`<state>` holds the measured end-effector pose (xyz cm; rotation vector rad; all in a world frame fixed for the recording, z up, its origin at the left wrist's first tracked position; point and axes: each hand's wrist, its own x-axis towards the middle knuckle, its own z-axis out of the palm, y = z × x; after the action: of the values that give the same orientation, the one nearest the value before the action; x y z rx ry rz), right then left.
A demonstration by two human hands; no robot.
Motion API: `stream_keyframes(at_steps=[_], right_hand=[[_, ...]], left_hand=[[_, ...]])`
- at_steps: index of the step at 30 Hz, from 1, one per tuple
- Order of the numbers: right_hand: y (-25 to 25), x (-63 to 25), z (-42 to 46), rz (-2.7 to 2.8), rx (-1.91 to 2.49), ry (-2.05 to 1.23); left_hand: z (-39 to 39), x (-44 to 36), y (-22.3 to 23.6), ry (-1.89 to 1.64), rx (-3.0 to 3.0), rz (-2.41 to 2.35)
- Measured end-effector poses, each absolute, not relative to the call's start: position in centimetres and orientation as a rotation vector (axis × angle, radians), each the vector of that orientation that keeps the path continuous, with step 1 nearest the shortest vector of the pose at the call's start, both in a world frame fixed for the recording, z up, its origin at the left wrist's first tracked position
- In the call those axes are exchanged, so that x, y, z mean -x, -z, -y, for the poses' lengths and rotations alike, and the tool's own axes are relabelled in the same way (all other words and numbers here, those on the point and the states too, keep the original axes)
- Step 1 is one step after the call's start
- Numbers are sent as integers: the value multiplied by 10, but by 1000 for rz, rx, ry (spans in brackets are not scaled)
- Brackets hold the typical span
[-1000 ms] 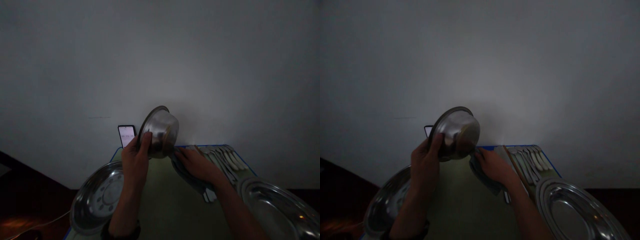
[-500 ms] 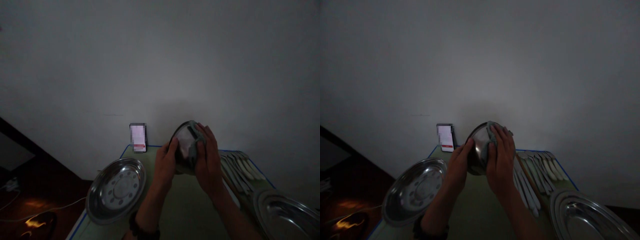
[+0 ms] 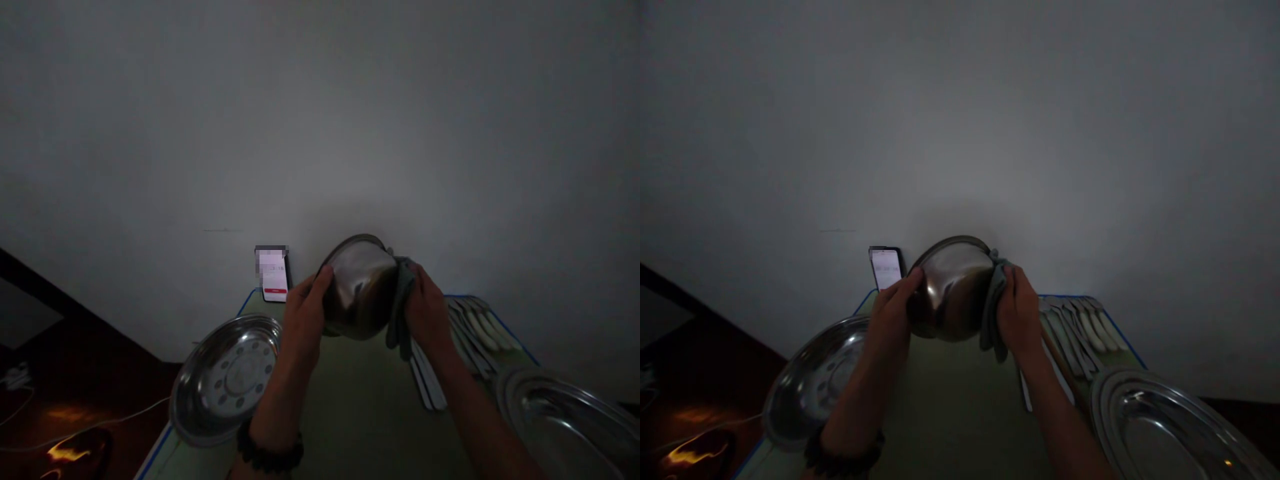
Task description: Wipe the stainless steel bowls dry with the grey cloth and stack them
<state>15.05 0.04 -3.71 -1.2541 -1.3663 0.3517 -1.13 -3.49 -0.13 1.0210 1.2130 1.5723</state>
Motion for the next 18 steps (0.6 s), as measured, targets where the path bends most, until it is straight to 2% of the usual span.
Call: stream_keyframes(at_steps=[5,8,13,18], right_hand=[[67,-147,11,1705,1416,-364],[85,-144,26,1893,1350,-629],[77,-149,33,1305,1206,-1233],[49,-158,32,792,884,-1804]], left_hand=[[30,27,1,-1624,-1192,-1369],[32,29,1,-1544,-1499,-1532],[38,25,5,-1340,-2072,-1624],[48,22,6,-1022,-2685,-1204]])
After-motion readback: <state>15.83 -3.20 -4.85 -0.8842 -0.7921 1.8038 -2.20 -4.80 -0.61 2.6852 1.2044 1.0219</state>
